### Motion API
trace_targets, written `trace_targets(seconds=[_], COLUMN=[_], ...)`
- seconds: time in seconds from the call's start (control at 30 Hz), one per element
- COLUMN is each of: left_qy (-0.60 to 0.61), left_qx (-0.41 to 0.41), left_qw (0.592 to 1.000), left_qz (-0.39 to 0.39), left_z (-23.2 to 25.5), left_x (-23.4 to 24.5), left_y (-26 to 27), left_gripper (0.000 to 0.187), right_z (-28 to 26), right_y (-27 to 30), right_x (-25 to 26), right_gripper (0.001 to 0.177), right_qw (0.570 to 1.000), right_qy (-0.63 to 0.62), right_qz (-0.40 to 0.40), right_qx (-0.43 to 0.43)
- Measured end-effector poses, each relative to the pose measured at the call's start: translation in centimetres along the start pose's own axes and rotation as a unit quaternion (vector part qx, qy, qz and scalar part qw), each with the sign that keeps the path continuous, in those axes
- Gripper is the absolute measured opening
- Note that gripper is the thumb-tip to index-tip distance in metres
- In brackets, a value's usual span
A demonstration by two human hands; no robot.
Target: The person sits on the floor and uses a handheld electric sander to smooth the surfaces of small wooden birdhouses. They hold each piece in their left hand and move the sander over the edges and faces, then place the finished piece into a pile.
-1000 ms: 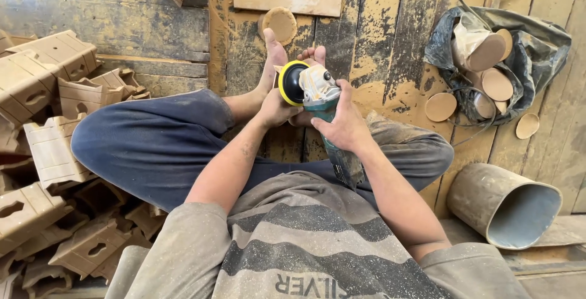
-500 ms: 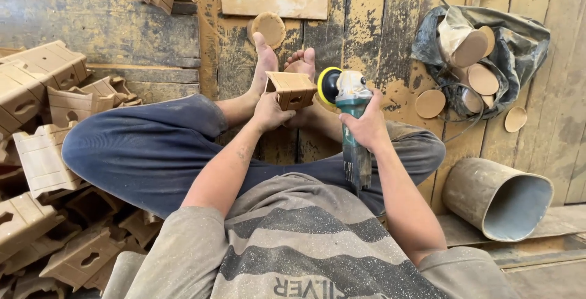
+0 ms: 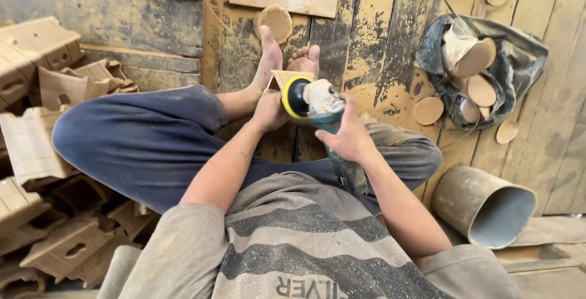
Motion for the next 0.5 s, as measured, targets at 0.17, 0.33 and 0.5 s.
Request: trace_targets(seconds=[0.17,0.33,0.5], left_qy=[-0.015,-0.055,-0.1], left_qx=[0.114,0.116,0.039], left_qw=[0.993,0.991,0.993], left_qz=[-0.015,-0.047,-0.056], left_z=[-3.4,-4.1,-4.0], left_x=[-2.5,-2.7,-3.1], left_y=[1.8,2.3,3.4], left_gripper=[0.022,0.021,0.02], right_z=[6.1,6.9,1.1], right_y=[-3.0,-2.2,1.4], right_x=[1.3,1.3,-0.7], right_gripper=[0.092,0.093,0.09], right_qw=[0.993,0.986,0.991], right_qy=[-0.078,-0.11,-0.135], right_qz=[0.067,0.09,0.013], right_qx=[-0.057,-0.09,-0.013])
Point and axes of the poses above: each hand's wrist, its own y-axis away from the middle knuckle, its own x-axis out of the back of the hand, z = x × y, the point moved 5 cm from there along -y, towards the middle knuckle, and after that the axes turned 10 degrees about -x, right-handed, at the moved point
